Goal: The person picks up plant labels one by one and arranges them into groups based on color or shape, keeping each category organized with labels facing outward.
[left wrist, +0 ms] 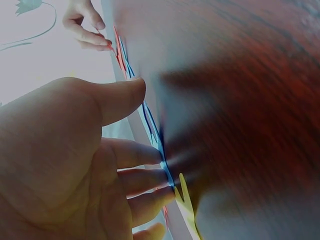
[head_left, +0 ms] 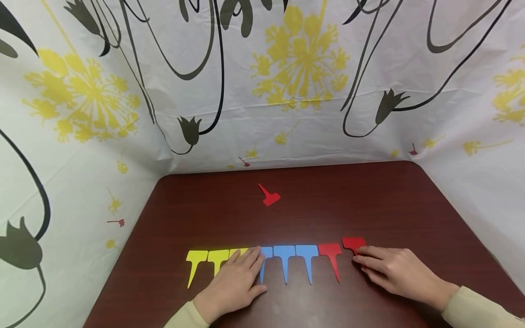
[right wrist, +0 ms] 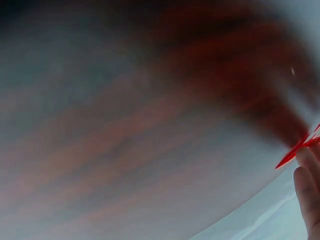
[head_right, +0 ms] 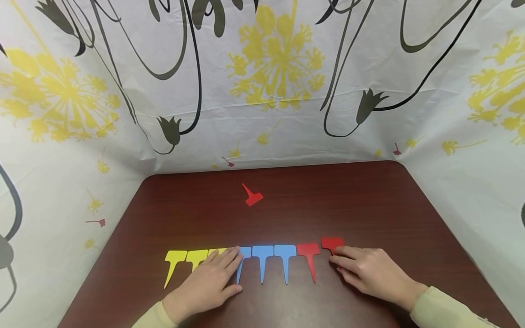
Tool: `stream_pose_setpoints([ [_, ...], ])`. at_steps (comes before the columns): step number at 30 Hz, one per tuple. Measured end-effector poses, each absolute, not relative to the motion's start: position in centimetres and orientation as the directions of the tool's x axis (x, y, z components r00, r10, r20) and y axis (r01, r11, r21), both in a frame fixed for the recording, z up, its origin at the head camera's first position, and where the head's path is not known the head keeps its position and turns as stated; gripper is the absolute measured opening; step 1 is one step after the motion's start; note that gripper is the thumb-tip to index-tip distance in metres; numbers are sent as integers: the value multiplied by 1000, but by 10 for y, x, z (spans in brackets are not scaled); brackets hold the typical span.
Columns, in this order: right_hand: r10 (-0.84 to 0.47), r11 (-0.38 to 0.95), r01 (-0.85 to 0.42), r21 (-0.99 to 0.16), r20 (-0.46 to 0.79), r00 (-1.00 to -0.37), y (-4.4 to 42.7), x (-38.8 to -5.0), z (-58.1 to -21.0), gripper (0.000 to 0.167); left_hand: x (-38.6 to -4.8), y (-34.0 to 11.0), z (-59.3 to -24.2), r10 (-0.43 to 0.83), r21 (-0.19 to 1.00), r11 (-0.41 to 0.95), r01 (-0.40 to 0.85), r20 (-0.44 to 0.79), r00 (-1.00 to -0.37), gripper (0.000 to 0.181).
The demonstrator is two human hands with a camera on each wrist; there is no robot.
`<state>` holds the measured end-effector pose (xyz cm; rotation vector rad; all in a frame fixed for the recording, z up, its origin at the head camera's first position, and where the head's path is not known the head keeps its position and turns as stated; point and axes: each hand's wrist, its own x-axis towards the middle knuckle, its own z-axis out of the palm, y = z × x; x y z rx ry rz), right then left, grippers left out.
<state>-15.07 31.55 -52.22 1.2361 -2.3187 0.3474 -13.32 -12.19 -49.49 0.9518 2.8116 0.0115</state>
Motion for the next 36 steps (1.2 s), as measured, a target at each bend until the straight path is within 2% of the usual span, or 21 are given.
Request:
stream_pose_setpoints([
  [12, -740, 507, -861, 30, 528, -417, 314, -143, -525, 35, -133, -123, -495, 616, 54, 786, 615, -150, -774, 75],
  [18, -747, 510, -859, 41, 516, -419, 313, -142, -524, 36, -133, -124, -496, 622, 46, 781, 623, -146, -769, 76],
  [21, -737, 532, -847, 10, 497, -458, 313, -142, -522, 38, -133, -124, -496, 623, 50, 781, 623, -144, -769, 77],
  [25, -690, 628, -777, -51, 427, -585, 313, -143, -518, 37, -134, -124, -496, 620, 47, 782, 621, -148, -770, 77],
  [28, -658, 688, -723, -62, 369, -657, 312, -144, -516, 45, -134, -125, -496, 619, 47, 783, 620, -152, -771, 78],
  [31, -655, 700, -712, -54, 347, -671, 311, -145, -517, 54, -134, -125, -496, 619, 53, 783, 619, -153, -770, 78],
  [36, -658, 699, -714, -53, 343, -670, 312, -145, -520, 54, -133, -125, -497, 623, 54, 780, 623, -145, -768, 78],
])
